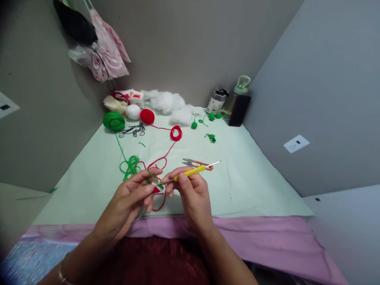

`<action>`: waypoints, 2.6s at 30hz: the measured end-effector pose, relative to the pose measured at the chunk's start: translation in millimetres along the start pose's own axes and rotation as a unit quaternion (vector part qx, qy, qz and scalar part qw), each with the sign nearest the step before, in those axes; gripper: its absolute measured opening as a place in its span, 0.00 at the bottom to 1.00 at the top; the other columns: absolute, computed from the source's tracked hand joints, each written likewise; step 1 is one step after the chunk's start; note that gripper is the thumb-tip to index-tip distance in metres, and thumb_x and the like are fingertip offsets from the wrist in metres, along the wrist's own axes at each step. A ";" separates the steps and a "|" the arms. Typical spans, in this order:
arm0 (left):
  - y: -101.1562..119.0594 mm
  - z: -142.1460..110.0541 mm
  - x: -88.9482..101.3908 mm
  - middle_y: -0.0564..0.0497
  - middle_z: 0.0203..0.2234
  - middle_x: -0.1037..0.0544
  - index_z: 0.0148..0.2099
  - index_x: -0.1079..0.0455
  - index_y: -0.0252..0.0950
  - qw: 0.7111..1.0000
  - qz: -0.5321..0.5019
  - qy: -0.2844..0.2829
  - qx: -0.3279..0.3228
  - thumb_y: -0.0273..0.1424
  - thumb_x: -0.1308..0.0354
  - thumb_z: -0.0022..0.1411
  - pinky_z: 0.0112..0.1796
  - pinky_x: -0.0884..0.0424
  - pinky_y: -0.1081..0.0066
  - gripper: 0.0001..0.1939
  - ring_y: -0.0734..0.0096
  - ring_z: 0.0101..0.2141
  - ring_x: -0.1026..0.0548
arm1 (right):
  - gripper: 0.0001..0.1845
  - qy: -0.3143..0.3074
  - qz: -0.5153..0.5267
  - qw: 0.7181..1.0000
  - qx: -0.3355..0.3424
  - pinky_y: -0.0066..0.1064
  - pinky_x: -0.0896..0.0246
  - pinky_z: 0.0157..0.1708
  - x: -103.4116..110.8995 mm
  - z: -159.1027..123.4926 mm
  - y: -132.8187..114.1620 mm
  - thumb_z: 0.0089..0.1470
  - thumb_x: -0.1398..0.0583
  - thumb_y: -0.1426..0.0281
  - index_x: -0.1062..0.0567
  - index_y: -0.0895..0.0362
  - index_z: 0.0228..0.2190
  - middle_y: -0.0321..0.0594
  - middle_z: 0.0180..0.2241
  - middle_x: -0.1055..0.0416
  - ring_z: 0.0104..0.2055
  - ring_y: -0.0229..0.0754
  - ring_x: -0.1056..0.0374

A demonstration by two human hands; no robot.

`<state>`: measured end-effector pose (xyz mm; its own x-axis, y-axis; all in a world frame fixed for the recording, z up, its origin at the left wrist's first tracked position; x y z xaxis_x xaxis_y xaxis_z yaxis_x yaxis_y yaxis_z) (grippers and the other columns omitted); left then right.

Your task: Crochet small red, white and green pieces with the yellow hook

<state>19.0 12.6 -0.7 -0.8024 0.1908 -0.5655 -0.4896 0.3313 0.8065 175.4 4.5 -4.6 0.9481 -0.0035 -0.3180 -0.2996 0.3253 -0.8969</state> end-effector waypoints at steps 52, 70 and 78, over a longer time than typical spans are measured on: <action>-6.8 -0.1 3.8 0.62 0.20 0.32 0.46 0.17 0.36 0.997 -0.015 0.059 -0.037 0.31 0.23 0.56 0.15 0.40 0.85 0.16 0.88 0.15 0.40 | 0.11 0.033 -0.078 0.993 0.080 0.31 0.26 0.36 0.7 -17.4 3.0 0.71 0.41 0.70 0.17 0.50 0.43 0.36 0.37 0.21 0.33 0.36 0.24; 0.3 -3.2 -3.3 0.58 0.34 0.24 0.72 0.38 0.40 0.999 -0.011 0.033 0.016 0.34 0.21 0.54 0.14 0.48 0.86 0.48 0.93 0.14 0.46 | 0.14 -0.019 -0.207 0.960 0.186 0.33 0.28 0.44 -4.2 -23.7 -5.2 0.71 0.41 0.73 0.17 0.47 0.49 0.39 0.44 0.17 0.45 0.41 0.24; -0.3 -4.8 -6.2 0.57 0.34 0.23 0.63 0.29 0.38 0.999 0.006 0.025 0.028 0.35 0.20 0.52 0.14 0.48 0.86 0.38 0.95 0.13 0.45 | 0.12 0.008 -0.146 0.977 0.153 0.30 0.26 0.46 -4.4 -21.4 -0.3 0.71 0.40 0.70 0.15 0.46 0.46 0.36 0.42 0.17 0.45 0.39 0.23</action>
<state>22.5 6.9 3.4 -0.8244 0.1494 -0.5459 -0.4617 0.3803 0.8014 169.1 -15.9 -9.5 0.9858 -0.1524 -0.0701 0.0308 0.5755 -0.8172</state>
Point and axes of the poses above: each hand's wrist, its own z-axis towards the middle knuckle, its own x-axis out of the back of the hand, y = z × x, the point moved 2 cm from there along z, towards the middle knuckle
